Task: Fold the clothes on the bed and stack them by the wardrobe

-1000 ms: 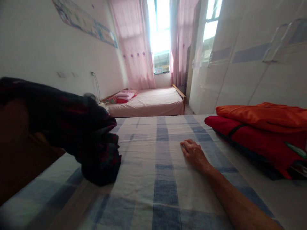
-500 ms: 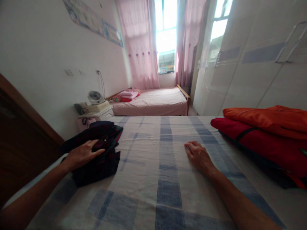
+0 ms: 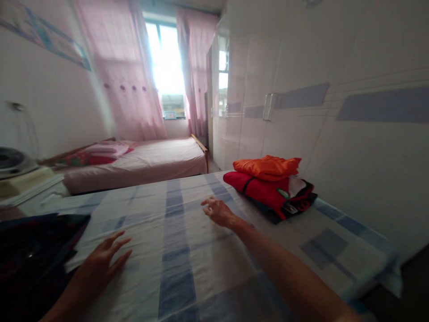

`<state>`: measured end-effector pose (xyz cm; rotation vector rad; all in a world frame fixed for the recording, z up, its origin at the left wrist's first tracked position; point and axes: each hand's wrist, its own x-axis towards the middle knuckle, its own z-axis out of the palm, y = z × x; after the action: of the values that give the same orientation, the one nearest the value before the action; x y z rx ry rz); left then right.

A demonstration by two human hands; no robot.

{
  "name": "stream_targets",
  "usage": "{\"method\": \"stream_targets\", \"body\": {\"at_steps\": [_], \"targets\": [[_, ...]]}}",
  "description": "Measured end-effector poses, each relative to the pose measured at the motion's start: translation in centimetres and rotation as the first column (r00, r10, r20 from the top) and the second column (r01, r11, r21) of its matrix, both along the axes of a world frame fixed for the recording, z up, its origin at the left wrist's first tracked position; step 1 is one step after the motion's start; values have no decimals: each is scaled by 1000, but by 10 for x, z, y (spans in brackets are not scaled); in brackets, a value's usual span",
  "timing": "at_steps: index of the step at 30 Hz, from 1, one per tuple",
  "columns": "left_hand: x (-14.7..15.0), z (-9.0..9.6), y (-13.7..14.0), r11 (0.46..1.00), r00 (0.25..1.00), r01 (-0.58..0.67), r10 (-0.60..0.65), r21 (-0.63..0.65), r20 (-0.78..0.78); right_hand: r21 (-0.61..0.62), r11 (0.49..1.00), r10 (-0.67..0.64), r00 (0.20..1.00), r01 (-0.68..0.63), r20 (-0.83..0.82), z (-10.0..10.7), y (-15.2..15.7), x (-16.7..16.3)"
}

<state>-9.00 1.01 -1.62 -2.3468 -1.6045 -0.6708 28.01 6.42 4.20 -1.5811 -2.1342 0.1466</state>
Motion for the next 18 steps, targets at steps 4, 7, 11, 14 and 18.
{"method": "stream_targets", "body": {"at_steps": [4, 7, 11, 14, 18], "targets": [[-10, -20, 8, 998, 1000, -22, 23, -56, 9, 161, 949, -266, 963, 270, -44, 79, 14, 77], [-13, -21, 4, 998, 999, -29, 30, -61, 19, 186, 806, -553, 827, 562, -100, 102, 22, 140], [-8, -19, -1, 996, 998, -55, 57, -63, 22, 74, 735, -661, 737, 674, -140, 80, 23, 185], [-5, -19, -2, 995, 997, -76, 78, -67, 25, 37, 740, -650, 727, 672, -220, 66, 20, 192], [-2, -16, -4, 991, 995, -81, 87, -105, 47, 41, 828, -499, 768, 560, -401, 91, 20, 172]]}}
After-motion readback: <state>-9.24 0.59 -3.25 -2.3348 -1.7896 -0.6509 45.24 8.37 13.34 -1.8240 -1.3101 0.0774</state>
